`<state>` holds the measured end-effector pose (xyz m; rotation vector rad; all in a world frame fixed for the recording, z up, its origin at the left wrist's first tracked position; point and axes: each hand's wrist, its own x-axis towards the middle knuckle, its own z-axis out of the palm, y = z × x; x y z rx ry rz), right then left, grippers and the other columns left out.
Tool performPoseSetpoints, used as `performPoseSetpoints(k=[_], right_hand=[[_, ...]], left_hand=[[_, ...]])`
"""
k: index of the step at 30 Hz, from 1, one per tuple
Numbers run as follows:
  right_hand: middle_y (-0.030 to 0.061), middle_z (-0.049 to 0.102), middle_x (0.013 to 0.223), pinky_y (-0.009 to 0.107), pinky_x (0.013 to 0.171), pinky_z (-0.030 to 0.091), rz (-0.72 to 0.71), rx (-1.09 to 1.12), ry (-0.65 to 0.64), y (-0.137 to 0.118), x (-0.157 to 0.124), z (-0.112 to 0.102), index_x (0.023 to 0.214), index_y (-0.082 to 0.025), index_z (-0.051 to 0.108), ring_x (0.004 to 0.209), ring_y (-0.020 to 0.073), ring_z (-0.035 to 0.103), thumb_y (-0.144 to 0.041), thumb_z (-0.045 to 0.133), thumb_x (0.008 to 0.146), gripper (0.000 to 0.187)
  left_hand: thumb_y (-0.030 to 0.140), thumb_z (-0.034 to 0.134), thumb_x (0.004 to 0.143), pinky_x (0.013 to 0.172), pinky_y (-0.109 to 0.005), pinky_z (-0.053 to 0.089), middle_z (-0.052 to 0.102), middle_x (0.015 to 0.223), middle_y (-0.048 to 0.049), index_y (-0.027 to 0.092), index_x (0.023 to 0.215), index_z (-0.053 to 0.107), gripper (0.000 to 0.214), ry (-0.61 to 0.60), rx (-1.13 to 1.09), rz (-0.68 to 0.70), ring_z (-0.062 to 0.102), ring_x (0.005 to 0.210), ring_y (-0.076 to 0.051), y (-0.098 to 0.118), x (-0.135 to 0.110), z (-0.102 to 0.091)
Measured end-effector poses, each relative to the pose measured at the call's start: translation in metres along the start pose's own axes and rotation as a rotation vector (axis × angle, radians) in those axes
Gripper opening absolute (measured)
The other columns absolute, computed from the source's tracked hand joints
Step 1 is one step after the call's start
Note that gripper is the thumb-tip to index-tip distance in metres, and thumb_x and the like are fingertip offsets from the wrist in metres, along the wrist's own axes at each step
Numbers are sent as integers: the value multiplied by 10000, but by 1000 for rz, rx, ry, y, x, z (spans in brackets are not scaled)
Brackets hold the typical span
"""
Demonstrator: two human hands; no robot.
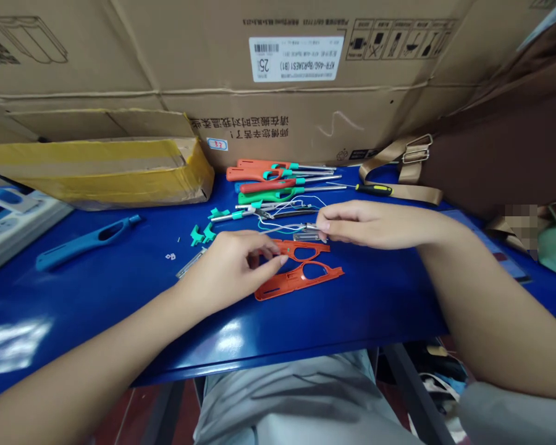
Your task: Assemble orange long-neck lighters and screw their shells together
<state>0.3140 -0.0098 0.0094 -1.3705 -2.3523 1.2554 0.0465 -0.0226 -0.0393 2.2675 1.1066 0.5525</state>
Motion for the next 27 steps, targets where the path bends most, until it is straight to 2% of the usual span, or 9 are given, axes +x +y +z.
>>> performPoseSetpoints(k=[2,4,6,8,12,15,18,23,27], right_hand=[[-32,440,741,251,613,358,-13,-63,-14,3,-2,-5,796,-191,535,662,106,413,-537,483,1000,405],[-31,443,733,256,611,345,-28,-114,-59,6,-3,-9,790,-191,550,665,111,412,-575,469,999,445],[-30,452,730,258,604,335,-57,-154,-115,10,-3,-11,806,-191,573,661,113,409,-591,459,1001,459],[-29,467,734,258,602,336,-77,-180,-163,13,-3,-11,824,-194,586,660,115,412,-589,460,1003,452],[-26,499,757,255,608,351,-90,-192,-199,15,-3,-11,839,-198,592,668,118,432,-578,469,1005,432],[-21,503,764,255,611,351,-86,-193,-197,13,-4,-12,830,-195,589,679,121,443,-574,473,1002,432],[-14,539,781,257,622,360,-77,-203,-205,11,-6,-13,861,-198,623,694,129,466,-556,480,1001,410],[-12,580,784,256,619,369,-48,-211,-233,11,-6,-12,899,-206,654,678,128,481,-530,501,994,370],[-1,643,800,266,635,393,-3,-253,-285,13,-4,-8,895,-208,674,688,139,531,-560,495,986,406]], left_hand=[[473,666,919,613,-276,471,747,852,-20,204,937,758,285,-93,113,75,649,697,-154,1,-2,-3],[519,692,891,657,-285,492,754,973,-34,215,1004,744,328,-184,180,126,684,809,-188,1,-3,-3],[532,722,862,738,-307,519,741,1116,-47,226,1095,720,384,-249,226,152,699,955,-231,0,-2,-3],[492,739,854,803,-328,526,725,1171,-51,228,1133,703,385,-285,258,144,691,1028,-252,-1,-2,-3],[392,739,845,769,-317,510,724,1089,-39,227,1035,706,254,-309,291,73,683,948,-232,-4,0,-9],[414,748,823,659,-295,463,727,942,-21,230,933,706,218,-327,330,33,661,797,-208,-6,0,-15],[451,765,797,618,-290,433,726,892,-25,228,890,708,249,-324,369,13,649,741,-206,-8,-1,-19],[498,775,781,619,-298,449,741,902,-36,227,910,714,306,-305,420,-14,674,753,-226,-11,-2,-22],[489,779,793,744,-328,504,741,1076,-44,238,1050,703,367,-238,410,38,694,959,-270,-9,-3,-22]])
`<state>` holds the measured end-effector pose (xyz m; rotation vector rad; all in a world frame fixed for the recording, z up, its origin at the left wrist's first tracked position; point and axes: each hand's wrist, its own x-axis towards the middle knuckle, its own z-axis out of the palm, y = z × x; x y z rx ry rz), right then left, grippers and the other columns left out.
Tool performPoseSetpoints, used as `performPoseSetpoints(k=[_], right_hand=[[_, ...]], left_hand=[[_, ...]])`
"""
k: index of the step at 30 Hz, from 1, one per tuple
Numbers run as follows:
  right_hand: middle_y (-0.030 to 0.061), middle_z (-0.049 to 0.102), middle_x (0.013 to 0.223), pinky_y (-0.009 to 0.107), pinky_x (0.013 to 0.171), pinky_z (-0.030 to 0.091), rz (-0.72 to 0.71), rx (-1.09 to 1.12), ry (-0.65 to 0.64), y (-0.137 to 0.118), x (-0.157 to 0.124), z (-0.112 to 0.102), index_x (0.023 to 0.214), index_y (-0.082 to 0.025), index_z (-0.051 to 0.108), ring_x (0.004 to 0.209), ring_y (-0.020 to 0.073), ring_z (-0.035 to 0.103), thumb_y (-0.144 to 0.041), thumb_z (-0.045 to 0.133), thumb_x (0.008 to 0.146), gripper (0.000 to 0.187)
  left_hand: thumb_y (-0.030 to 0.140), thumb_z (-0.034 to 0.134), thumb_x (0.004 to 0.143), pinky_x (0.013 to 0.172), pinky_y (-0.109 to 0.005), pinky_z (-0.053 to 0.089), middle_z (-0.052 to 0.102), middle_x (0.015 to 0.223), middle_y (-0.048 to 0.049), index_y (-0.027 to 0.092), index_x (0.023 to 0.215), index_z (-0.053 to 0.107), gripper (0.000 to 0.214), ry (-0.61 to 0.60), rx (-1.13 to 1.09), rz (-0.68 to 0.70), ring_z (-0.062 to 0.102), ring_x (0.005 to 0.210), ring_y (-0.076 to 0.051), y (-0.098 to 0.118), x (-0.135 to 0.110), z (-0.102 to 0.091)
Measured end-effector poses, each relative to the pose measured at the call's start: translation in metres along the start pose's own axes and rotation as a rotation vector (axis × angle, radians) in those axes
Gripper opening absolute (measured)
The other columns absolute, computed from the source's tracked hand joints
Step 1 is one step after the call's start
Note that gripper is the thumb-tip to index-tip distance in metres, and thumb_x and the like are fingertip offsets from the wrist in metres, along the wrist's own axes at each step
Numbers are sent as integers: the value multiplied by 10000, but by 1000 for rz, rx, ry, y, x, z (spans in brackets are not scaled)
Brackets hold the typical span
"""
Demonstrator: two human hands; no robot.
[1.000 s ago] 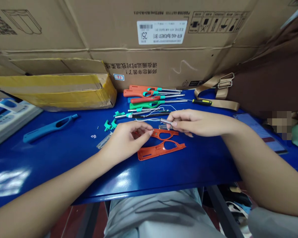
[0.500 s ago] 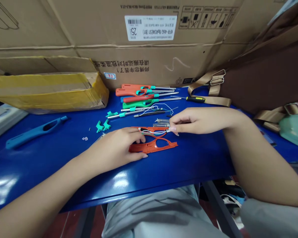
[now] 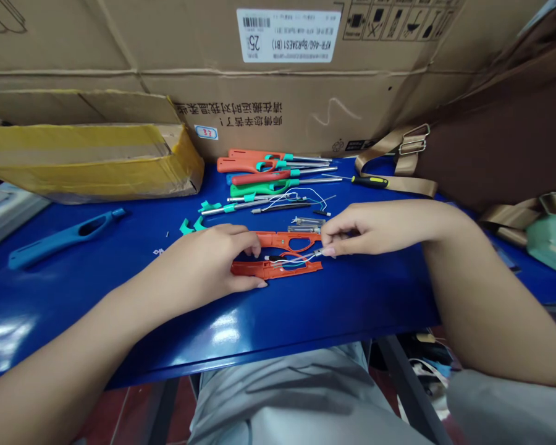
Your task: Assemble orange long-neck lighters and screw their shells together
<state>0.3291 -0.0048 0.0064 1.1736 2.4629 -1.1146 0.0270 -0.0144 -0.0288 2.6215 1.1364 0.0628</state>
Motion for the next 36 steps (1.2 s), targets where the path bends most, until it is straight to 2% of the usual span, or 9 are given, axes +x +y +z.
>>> performPoseSetpoints(k=[5,10,12,18,25,36], right_hand=[[29,734,914,279,688,424,63,-90,-34,-1,4,4,950,-199,729,771,165,626,-411,558,959,272],[15,725,809,257,616,427,122,-4,-55,-6,6,6,945,-191,703,671,142,619,-328,622,907,164],[13,728,803,250,606,435,136,35,-42,-7,7,7,940,-191,691,667,140,630,-308,639,891,137],[15,736,801,254,615,432,44,-17,16,-9,9,10,861,-192,714,694,146,643,-253,645,878,93],[9,707,741,269,583,358,74,-167,92,-18,10,15,791,-198,709,642,139,581,-248,676,868,97],[10,721,775,270,617,372,22,-131,98,-14,11,13,815,-205,724,682,150,604,-226,659,876,91]], left_hand=[[416,692,891,799,-319,530,703,1180,-34,257,1133,674,291,13,-56,93,679,1042,-244,7,1,5],[366,662,918,787,-317,542,695,1232,-60,248,1203,665,309,12,-74,86,679,1070,-258,11,2,9],[362,664,918,788,-321,540,704,1226,-66,243,1176,683,285,6,-76,92,682,1063,-262,10,2,9],[353,665,923,829,-338,535,742,1160,-38,245,1100,714,213,28,-64,140,696,1048,-253,5,2,11],[372,682,908,790,-352,542,767,1096,-44,234,1074,746,224,24,-18,133,721,951,-256,7,4,9],[382,684,898,767,-337,537,771,1063,-54,231,1060,765,236,16,-15,85,721,931,-258,7,4,11]])
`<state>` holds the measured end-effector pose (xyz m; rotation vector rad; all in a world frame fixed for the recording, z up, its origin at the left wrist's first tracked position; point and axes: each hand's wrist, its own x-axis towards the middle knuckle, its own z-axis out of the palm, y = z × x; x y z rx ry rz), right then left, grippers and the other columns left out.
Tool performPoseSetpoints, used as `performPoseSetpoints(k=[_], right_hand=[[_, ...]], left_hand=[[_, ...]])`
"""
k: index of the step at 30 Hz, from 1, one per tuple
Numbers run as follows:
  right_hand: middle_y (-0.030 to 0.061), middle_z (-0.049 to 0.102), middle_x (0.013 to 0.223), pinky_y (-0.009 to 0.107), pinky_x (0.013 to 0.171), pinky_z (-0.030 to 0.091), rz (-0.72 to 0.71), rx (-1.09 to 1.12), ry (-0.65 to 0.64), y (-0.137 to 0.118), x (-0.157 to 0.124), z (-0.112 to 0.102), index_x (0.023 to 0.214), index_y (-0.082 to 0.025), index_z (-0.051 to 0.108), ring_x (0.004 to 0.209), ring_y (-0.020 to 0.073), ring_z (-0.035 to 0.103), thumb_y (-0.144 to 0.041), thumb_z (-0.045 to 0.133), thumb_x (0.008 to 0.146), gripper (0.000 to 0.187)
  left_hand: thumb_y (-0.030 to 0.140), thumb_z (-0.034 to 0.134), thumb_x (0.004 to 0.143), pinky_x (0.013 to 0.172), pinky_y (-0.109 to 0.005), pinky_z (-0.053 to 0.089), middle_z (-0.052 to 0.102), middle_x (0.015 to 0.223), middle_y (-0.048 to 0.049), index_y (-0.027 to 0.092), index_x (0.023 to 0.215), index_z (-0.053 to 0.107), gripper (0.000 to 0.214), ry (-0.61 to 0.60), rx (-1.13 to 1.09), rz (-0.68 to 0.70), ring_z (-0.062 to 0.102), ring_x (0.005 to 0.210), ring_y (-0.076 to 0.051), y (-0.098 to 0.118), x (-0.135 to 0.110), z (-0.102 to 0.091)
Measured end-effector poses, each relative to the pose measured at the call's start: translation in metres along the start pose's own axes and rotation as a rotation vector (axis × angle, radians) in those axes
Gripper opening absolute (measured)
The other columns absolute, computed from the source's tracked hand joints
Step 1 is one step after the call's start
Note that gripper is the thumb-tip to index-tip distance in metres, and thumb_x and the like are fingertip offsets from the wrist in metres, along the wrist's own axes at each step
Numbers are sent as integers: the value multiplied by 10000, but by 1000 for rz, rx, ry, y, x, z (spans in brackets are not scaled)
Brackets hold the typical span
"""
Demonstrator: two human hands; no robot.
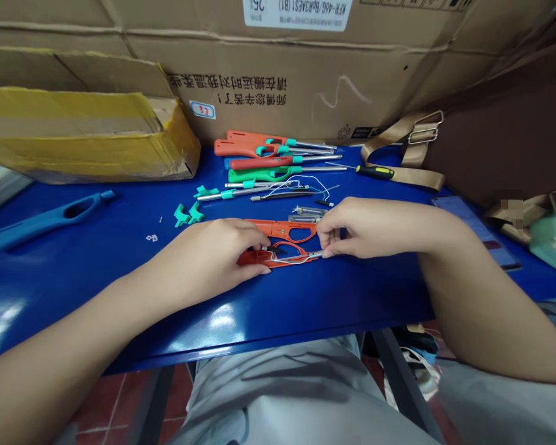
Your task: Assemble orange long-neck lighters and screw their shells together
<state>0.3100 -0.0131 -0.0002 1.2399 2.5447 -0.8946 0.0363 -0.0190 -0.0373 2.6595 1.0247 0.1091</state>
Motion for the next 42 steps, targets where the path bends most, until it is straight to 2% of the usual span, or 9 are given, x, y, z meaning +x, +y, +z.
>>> performPoseSetpoints(k=[4,10,15,17,19,24,31,39,42], right_hand=[[8,720,776,273,617,358,0,11,1,1,3,5,796,-209,709,687,149,599,-213,662,860,79],[-6,703,739,285,585,306,101,-73,59,-1,2,8,757,-220,695,638,135,559,-211,654,846,98],[10,702,830,272,590,326,66,-72,47,-4,-1,4,882,-216,688,682,140,565,-276,682,862,64],[13,687,841,264,594,343,49,-39,44,-6,-1,2,921,-203,668,685,134,563,-335,708,869,148],[-2,663,793,257,581,347,47,3,30,-9,2,3,875,-195,639,652,119,549,-375,705,887,192],[-53,576,642,235,538,341,44,80,-27,-10,11,8,733,-194,533,548,80,495,-277,660,909,233],[-59,572,557,230,514,422,161,317,-110,-1,17,10,740,-205,527,514,117,607,-421,695,880,307],[-61,560,582,227,482,412,194,300,-54,-1,21,17,730,-196,544,466,100,578,-390,729,847,293],[-66,568,616,227,486,418,151,304,-66,-4,18,15,816,-200,564,466,97,576,-333,695,875,196]], left_hand=[[377,706,891,754,-349,536,771,1047,-49,225,1054,765,230,-3,-3,-9,719,927,-266,1,1,0],[365,740,868,756,-345,532,774,1043,-48,216,1034,765,225,-20,-26,-30,717,936,-272,2,2,0],[366,724,882,772,-350,532,773,1097,-42,231,1063,761,228,-12,-38,-25,719,967,-272,3,2,-1],[361,719,888,774,-347,532,773,1102,-39,238,1072,760,226,-6,-44,-19,719,977,-270,3,2,-1],[359,722,886,782,-349,534,774,1099,-38,238,1066,763,221,-7,-43,-18,719,978,-271,3,1,-1],[350,726,883,789,-353,543,776,1083,-33,243,1083,765,231,-15,-9,-33,719,974,-271,4,0,-2],[335,730,873,759,-342,542,770,1108,-23,267,1078,766,219,-6,19,-58,725,953,-262,7,0,-2],[314,745,855,761,-345,543,777,1066,-29,255,1091,767,244,-11,27,-45,727,936,-264,7,0,-2],[328,741,858,761,-346,539,778,1063,-30,252,1069,762,226,-9,17,-61,729,930,-266,7,0,-2]])
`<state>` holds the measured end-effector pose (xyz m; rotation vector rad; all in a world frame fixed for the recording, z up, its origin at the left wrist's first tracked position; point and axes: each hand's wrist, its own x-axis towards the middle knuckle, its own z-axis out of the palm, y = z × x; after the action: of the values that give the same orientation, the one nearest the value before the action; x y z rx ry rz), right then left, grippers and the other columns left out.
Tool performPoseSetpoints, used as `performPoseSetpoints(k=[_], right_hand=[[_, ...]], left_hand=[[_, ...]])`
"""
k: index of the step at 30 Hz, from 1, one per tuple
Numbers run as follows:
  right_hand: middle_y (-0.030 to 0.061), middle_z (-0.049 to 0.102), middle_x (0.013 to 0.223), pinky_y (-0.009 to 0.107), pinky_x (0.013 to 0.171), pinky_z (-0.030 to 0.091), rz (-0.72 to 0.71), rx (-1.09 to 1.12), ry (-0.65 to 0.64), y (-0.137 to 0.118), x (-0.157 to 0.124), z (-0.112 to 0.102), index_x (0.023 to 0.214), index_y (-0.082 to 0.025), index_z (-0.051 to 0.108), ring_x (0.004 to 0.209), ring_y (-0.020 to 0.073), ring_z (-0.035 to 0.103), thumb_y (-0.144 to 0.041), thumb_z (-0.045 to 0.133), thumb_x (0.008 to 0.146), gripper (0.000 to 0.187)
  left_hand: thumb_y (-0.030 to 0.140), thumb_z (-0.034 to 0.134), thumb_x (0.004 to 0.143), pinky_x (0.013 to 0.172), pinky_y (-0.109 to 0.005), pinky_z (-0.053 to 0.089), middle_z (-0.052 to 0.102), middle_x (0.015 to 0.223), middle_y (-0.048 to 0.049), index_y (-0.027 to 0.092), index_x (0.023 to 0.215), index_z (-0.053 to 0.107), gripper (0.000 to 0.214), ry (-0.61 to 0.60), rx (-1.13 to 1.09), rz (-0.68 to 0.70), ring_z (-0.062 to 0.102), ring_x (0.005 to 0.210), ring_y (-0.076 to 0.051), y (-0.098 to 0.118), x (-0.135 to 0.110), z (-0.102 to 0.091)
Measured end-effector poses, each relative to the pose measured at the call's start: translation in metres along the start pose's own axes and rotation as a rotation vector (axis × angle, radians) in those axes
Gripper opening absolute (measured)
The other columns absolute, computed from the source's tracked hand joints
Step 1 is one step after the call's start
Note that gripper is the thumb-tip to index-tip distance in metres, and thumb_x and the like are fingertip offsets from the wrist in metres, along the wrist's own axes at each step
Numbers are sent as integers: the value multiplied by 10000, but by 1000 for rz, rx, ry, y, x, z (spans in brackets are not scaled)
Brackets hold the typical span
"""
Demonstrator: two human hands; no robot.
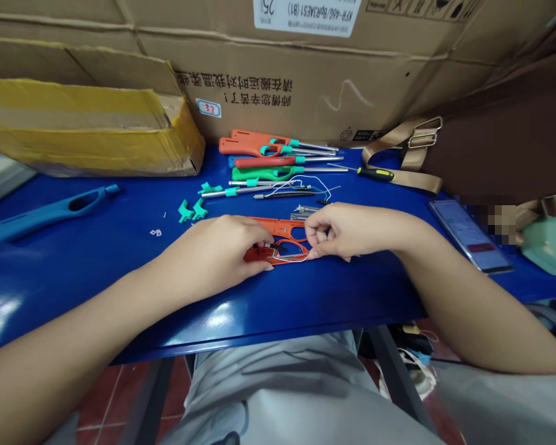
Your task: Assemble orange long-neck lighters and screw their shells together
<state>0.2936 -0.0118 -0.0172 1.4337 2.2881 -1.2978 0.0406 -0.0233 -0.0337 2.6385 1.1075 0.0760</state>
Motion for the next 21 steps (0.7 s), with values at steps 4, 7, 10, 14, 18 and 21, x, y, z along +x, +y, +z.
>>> performPoseSetpoints(k=[4,7,10,14,18,21], right_hand=[[-68,588,654,213,533,402,-164,-119,14,-4,-6,-1,972,-198,601,506,81,564,-206,625,901,75],[-53,614,714,202,566,382,-275,-225,81,-5,-9,2,972,-195,631,590,75,559,-143,627,861,123],[-45,625,760,202,571,361,-314,-274,98,-6,-9,5,952,-197,643,633,75,543,-120,632,835,140],[-41,616,769,210,561,339,-317,-300,105,-7,-8,8,925,-193,643,640,76,521,-108,615,837,125],[-48,604,755,209,565,334,-330,-291,110,-7,-7,7,924,-194,633,645,76,516,-88,599,832,144],[-47,596,746,212,572,331,-347,-292,121,-7,-7,7,904,-192,625,651,79,513,-80,588,839,135]], left_hand=[[328,750,846,727,-347,526,781,1041,-24,249,1053,742,222,16,-15,-14,730,899,-270,1,-1,0],[327,760,834,708,-342,514,778,1024,-27,239,1048,727,234,22,-21,-18,727,882,-267,2,-2,0],[322,756,837,716,-340,508,772,1013,-19,231,1035,707,223,23,-42,-6,724,874,-255,1,-3,-1],[313,739,848,703,-322,492,763,1017,-8,239,1037,679,211,37,-63,17,717,881,-243,0,-4,0],[313,724,854,715,-315,491,759,1065,-16,243,1048,674,213,45,-63,41,712,910,-243,0,-4,0],[348,688,884,711,-315,488,756,1037,-20,237,1034,681,187,49,-79,52,708,902,-240,0,-3,-1]])
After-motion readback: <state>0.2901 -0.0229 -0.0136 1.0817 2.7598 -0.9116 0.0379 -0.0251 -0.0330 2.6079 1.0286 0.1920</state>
